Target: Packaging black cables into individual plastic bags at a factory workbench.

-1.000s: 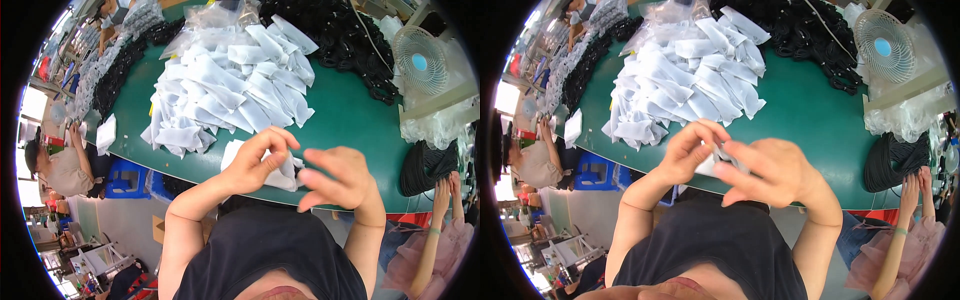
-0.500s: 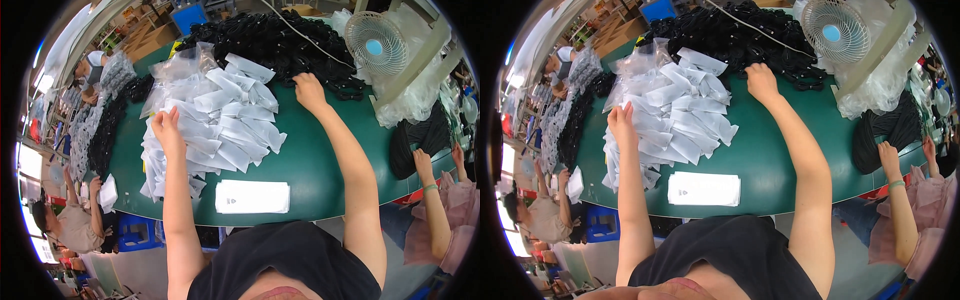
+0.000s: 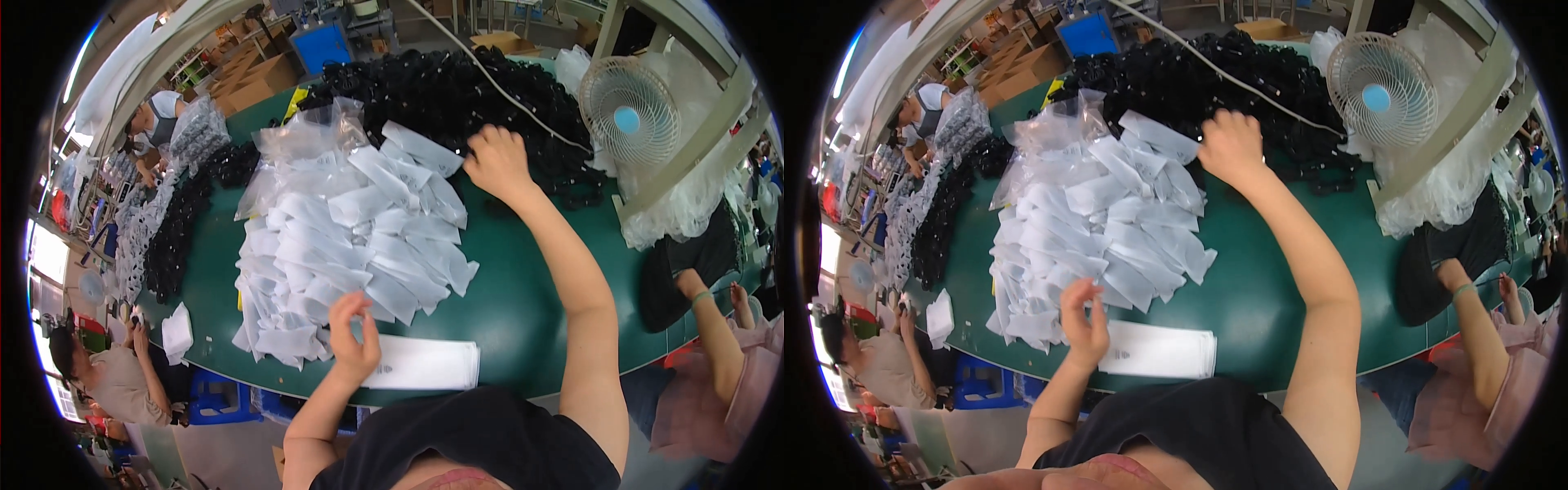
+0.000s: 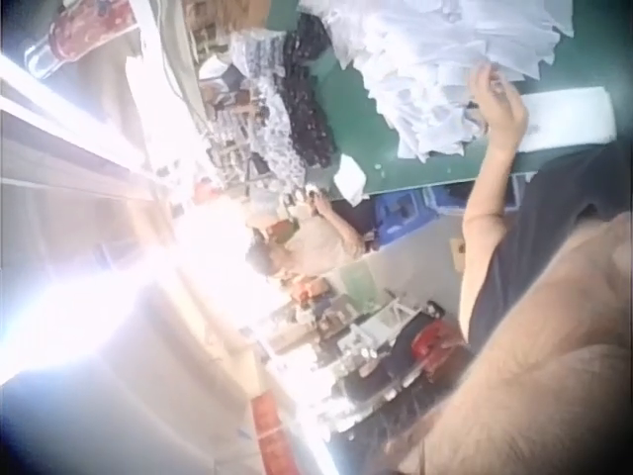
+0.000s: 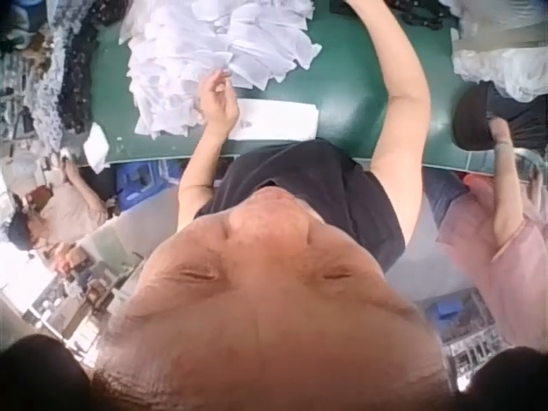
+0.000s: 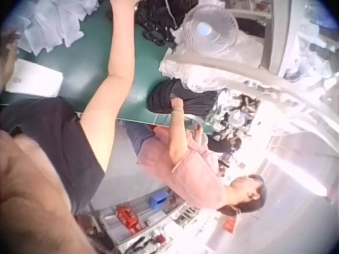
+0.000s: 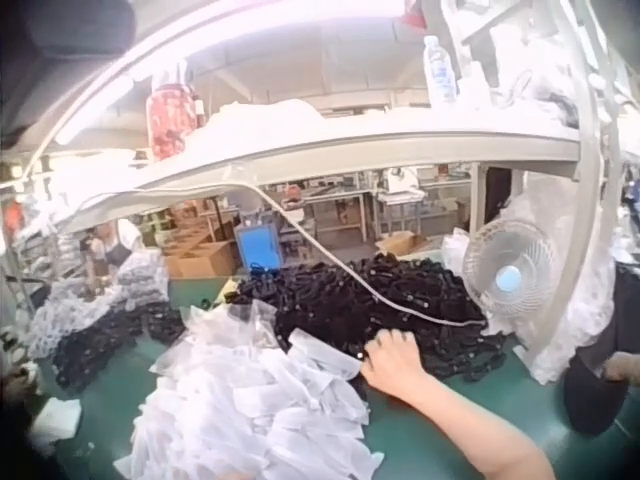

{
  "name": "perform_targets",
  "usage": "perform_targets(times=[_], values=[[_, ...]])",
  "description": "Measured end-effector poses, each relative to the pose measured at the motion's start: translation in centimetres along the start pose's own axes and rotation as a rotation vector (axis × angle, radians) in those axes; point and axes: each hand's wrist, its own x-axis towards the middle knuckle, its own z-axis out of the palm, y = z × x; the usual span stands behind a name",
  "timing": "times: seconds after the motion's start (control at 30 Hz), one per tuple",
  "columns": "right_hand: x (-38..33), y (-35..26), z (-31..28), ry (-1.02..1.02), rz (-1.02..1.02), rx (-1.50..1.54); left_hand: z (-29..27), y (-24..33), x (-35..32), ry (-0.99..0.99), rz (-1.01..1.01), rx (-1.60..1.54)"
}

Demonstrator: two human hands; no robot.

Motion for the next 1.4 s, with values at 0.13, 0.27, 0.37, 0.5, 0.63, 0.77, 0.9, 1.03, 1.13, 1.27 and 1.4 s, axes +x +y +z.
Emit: perform_targets(times=[0.13,0.27,0.37,0.5,0.63,0.77,0.9,1.03,1.13,1.27,1.4], values=[[11.1,-4.8,0.6,0.169,-0.161,0.029,1.1,0.6,-0.1,-0.020,0.069,0.035],[20.4,-3.4,5.7,-0.197,-0.071,-0.180,1.5,0.4,-0.5,0.004,0.023,0.006],[22.6,-1.8,5.9,-0.693,0.223,0.055,1.2,-0.2,-1.0,-0.017,0.042,0.064],[18.9,0.5,4.1,-0.627,0.223,0.080,1.3,0.2,-1.0,-0.031,-0.017,0.026],[9.6,2.2,1.2,-0.561,0.268,0.117,2.2,0.7,-0.7,-0.061,0.001,-0.022],[1.2,2.8,0.0,-0.486,0.270,0.023,2.0,1.0,-0.2,-0.119,0.073,0.043],[-5.1,4.2,-0.9,-0.513,0.348,-0.027,0.9,2.1,-0.4,-0.117,0.151,0.064],[-7.3,4.3,-4.2,-0.679,0.405,-0.132,0.4,2.3,-0.9,-0.152,0.173,0.059],[-4.8,2.1,-5.3,-0.678,0.273,-0.227,0.7,2.4,-0.1,-0.168,0.204,0.089],[1.3,-1.5,-0.9,-0.146,0.047,0.040,0.6,3.7,4.5,-0.238,0.265,0.127],[4.2,-5.8,3.1,-0.591,0.059,0.059,1.1,3.2,8.2,-0.258,0.315,0.205]])
